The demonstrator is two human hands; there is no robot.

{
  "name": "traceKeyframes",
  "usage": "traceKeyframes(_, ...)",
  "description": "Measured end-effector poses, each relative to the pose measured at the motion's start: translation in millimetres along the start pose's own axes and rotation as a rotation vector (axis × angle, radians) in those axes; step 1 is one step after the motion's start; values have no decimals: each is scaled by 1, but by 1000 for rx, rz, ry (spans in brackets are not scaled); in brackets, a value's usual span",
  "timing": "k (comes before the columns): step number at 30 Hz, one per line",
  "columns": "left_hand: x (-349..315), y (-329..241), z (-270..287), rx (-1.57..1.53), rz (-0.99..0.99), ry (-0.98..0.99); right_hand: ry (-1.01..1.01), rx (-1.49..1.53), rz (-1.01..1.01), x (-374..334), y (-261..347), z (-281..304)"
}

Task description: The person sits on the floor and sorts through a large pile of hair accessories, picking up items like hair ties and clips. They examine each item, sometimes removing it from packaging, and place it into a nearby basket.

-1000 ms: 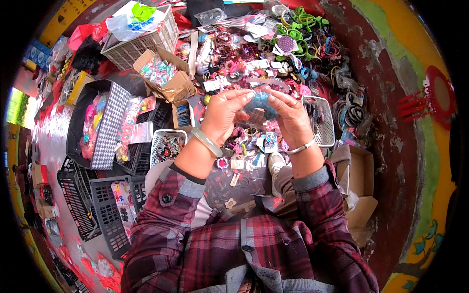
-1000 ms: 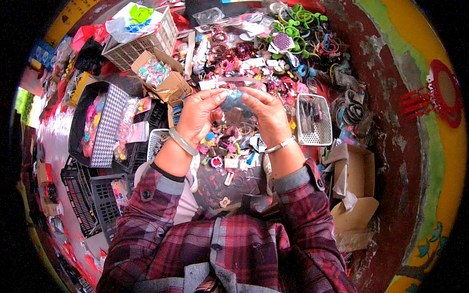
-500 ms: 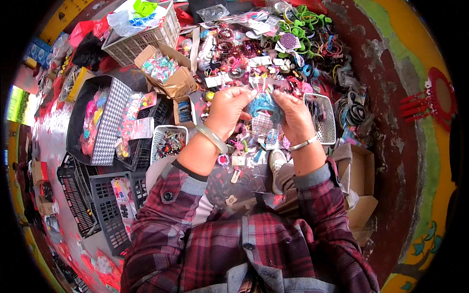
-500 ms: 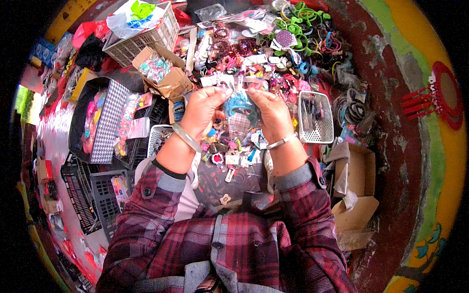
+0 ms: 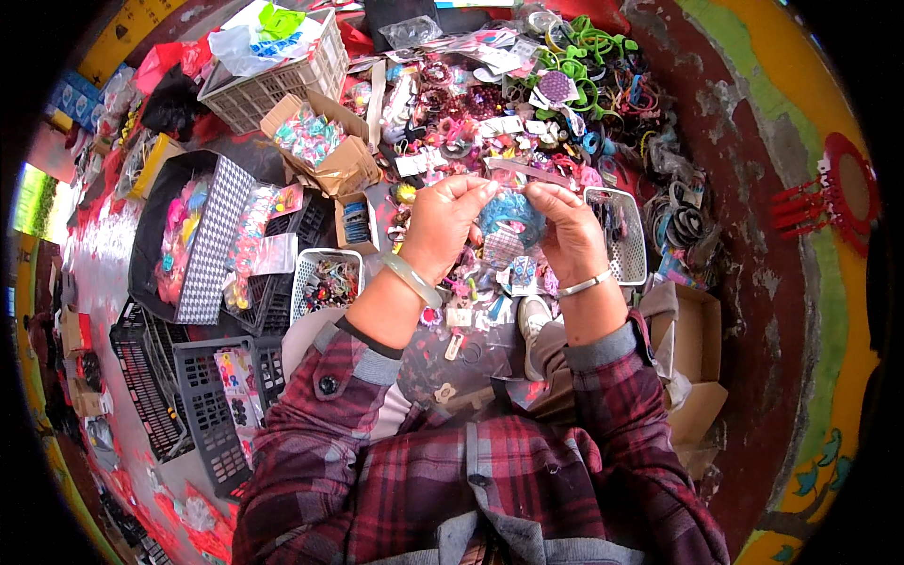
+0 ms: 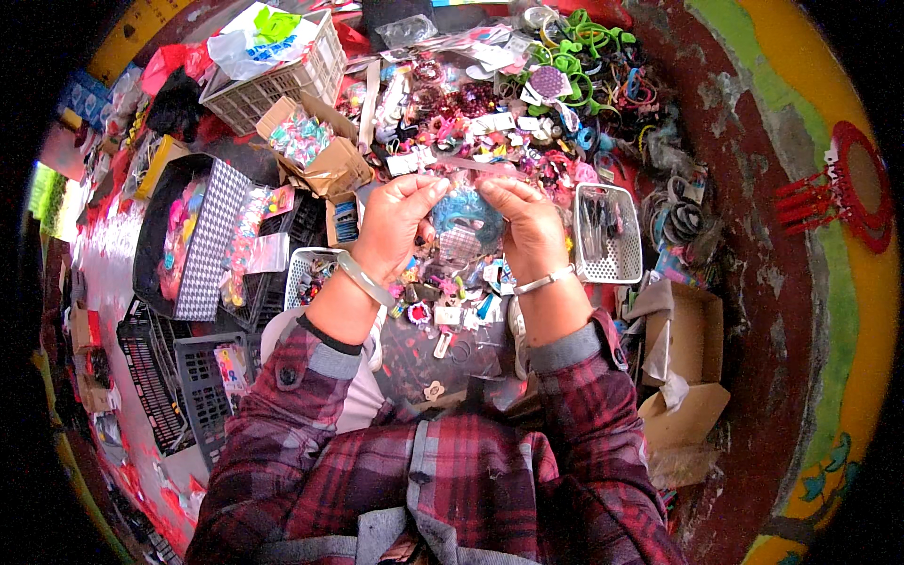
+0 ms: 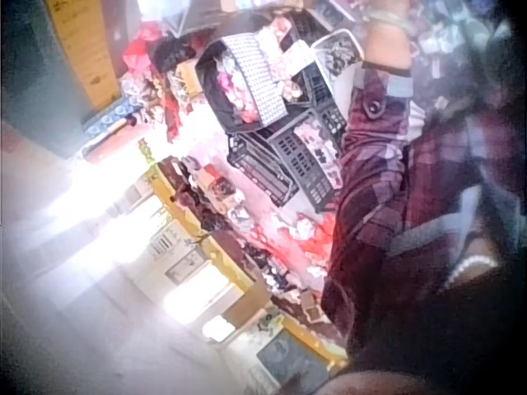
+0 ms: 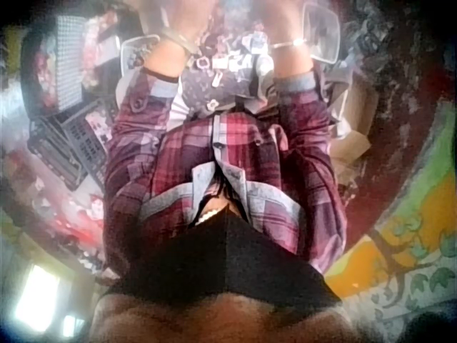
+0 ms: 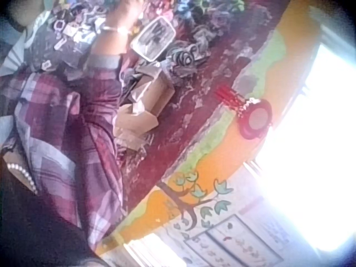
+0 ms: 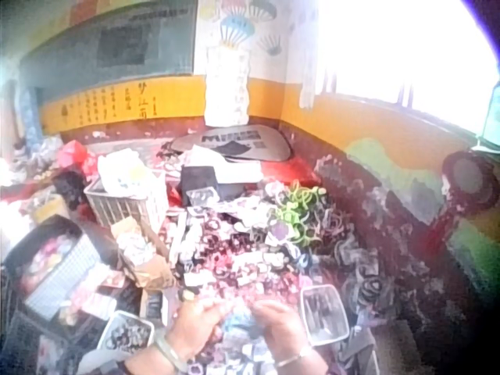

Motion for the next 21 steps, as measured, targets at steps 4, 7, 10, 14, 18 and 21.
traceKeyframes(4, 1, 1, 0, -56, 58, 60, -9, 36, -13, -1, 2, 3)
traceKeyframes(7, 3, 0, 0, -207, 120, 76, 0, 3, -31, -3, 2, 0)
traceKeyframes(10, 2, -4, -2, -287, 144, 84, 13, -34, -10, -4, 0, -2)
traceKeyframes(14, 2, -5, -1, -296, 186, 91, 33, -1, -33, -4, 1, -3)
traceKeyframes(18, 2, -4, -4, -308, 177, 100, 12, -45, -5, 0, 2, 7)
traceKeyframes(21, 3, 1, 1, -282, 169, 73, -150, -140, 209, -2, 7, 5)
Point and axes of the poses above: each hand's wrist, its own x-axis towards the middle knuckle, its own z-axis out of the back of the hand, y = z × x, the point moved 3 cm from there along x, towards the middle knuckle, and after that the axes turned 13 degrees about -z, right-handed, at the moved point
